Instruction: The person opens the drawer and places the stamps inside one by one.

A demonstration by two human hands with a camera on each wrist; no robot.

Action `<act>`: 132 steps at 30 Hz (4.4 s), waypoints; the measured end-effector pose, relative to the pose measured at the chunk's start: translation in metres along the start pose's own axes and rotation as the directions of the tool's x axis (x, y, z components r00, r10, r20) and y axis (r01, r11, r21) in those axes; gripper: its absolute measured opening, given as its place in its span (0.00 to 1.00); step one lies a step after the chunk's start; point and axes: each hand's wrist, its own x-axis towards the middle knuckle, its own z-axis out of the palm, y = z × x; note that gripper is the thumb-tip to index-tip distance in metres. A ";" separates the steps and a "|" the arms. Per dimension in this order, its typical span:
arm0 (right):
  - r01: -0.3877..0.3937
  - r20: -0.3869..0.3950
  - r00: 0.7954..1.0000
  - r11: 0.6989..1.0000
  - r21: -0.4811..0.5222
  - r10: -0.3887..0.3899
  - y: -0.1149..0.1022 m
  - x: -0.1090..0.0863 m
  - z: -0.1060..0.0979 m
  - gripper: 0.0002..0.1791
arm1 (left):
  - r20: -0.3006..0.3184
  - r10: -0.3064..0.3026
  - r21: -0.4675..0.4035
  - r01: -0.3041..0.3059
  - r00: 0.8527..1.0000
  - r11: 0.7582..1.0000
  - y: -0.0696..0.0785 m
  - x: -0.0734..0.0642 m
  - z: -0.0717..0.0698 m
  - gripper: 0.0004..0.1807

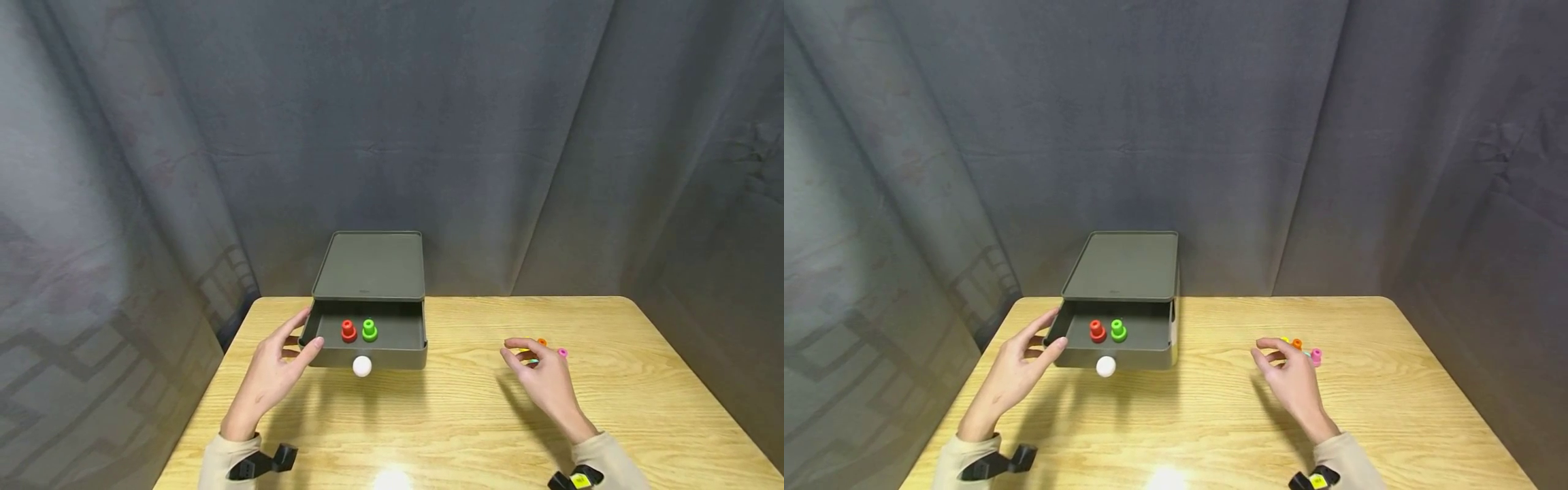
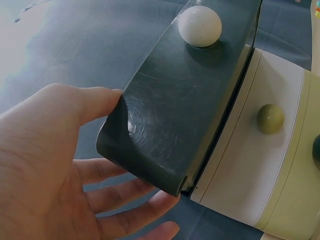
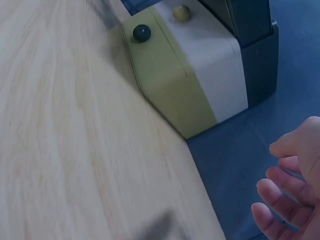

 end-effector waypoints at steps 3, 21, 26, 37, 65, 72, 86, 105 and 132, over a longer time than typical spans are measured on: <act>0.007 -0.009 1.000 1.000 -0.019 -0.007 0.008 -0.002 -0.002 0.11 | 0.002 0.003 -0.005 -0.003 1.000 1.000 0.001 0.000 0.000 0.35; -0.066 -0.078 0.995 0.997 -0.028 0.064 0.048 -0.009 -0.022 0.12 | 0.007 0.005 -0.022 -0.005 1.000 1.000 0.002 0.001 -0.002 0.35; -0.100 -0.058 0.993 0.994 -0.040 0.098 0.057 -0.010 -0.029 0.14 | 0.013 -0.001 -0.011 0.001 1.000 1.000 0.001 0.001 -0.002 0.35; -0.169 -0.046 0.985 0.983 -0.076 0.166 0.070 -0.008 -0.031 0.20 | 0.012 0.001 -0.005 0.000 1.000 1.000 0.001 0.001 -0.002 0.35; -0.181 -0.032 0.983 0.972 -0.147 0.179 0.082 -0.008 -0.025 0.21 | 0.007 0.002 -0.008 -0.002 1.000 1.000 0.000 0.001 -0.001 0.35; -0.165 -0.041 0.986 0.976 -0.140 0.160 0.080 -0.008 -0.027 0.20 | 0.014 -0.007 -0.016 0.007 1.000 1.000 0.001 0.001 -0.002 0.35; -0.161 0.027 0.986 0.982 -0.095 0.164 0.065 -0.004 -0.039 0.24 | 0.021 -0.005 -0.018 0.006 1.000 1.000 0.002 0.001 -0.002 0.35; -0.026 0.033 0.999 0.991 -0.129 0.030 0.033 0.007 -0.048 0.19 | 0.020 -0.008 -0.009 0.008 1.000 1.000 0.001 0.001 -0.003 0.35; 0.042 0.117 0.993 0.996 -0.074 -0.033 -0.006 0.012 -0.055 0.17 | 0.010 0.017 -0.020 -0.017 1.000 1.000 0.003 0.000 -0.004 0.34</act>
